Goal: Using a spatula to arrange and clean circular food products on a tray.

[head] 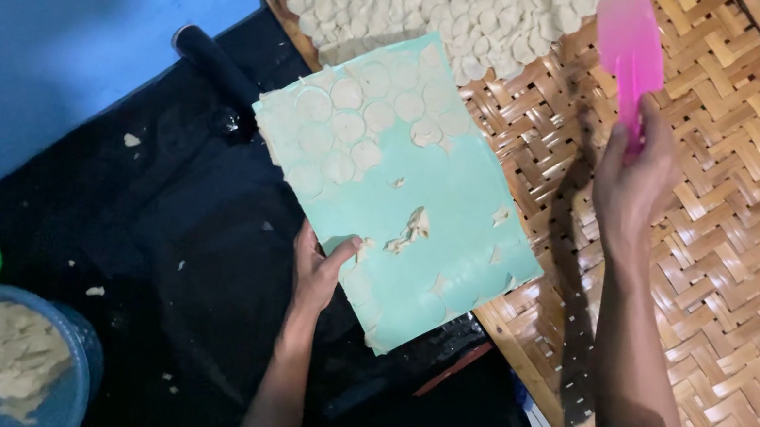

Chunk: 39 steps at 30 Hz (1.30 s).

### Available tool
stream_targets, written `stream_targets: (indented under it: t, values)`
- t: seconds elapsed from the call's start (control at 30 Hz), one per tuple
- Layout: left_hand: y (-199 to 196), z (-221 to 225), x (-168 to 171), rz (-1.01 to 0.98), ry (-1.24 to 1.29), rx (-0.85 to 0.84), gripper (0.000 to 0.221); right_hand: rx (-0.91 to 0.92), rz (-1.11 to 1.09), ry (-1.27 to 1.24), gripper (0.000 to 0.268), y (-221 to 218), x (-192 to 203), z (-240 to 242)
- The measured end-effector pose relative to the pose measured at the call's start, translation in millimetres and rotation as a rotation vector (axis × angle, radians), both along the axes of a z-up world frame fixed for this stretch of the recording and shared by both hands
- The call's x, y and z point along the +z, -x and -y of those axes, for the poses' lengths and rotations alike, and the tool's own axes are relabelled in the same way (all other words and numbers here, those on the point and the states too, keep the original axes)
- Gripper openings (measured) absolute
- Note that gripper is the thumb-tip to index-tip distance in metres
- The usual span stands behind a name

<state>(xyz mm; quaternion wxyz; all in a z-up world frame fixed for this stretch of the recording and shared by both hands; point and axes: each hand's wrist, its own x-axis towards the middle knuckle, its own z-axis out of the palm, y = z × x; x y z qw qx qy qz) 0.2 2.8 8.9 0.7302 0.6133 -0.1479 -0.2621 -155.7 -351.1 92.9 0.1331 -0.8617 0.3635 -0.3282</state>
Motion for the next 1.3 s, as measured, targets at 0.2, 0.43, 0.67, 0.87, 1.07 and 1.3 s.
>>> stream_targets:
  t: [0.2,0.43,0.67,0.87,1.07,1.3]
  values:
    - [-2,-1,-3,0.046,0.008,-0.011,0.05,0.301,-0.222,-0.694,0.035,37,33,-137]
    - [-1,0,-4,-0.053,0.056,0.006,0.05,0.323,-0.401,-0.736,0.035,54,30,-177]
    - [-1,-2,-14,-0.033,0.027,0.021,0.049,0.342,-0.463,-0.727,0.036,48,23,-183]
    - [-1,-1,-7,-0.085,0.104,-0.018,0.054,0.316,-0.464,-0.665,0.035,42,34,-189]
    - [-1,-3,2,-0.11,0.173,-0.037,0.056,0.316,-0.489,-0.64,0.034,37,40,-191]
    - [-1,0,-1,-0.117,0.036,0.086,0.042,0.397,-0.363,-0.662,0.033,47,38,-177]
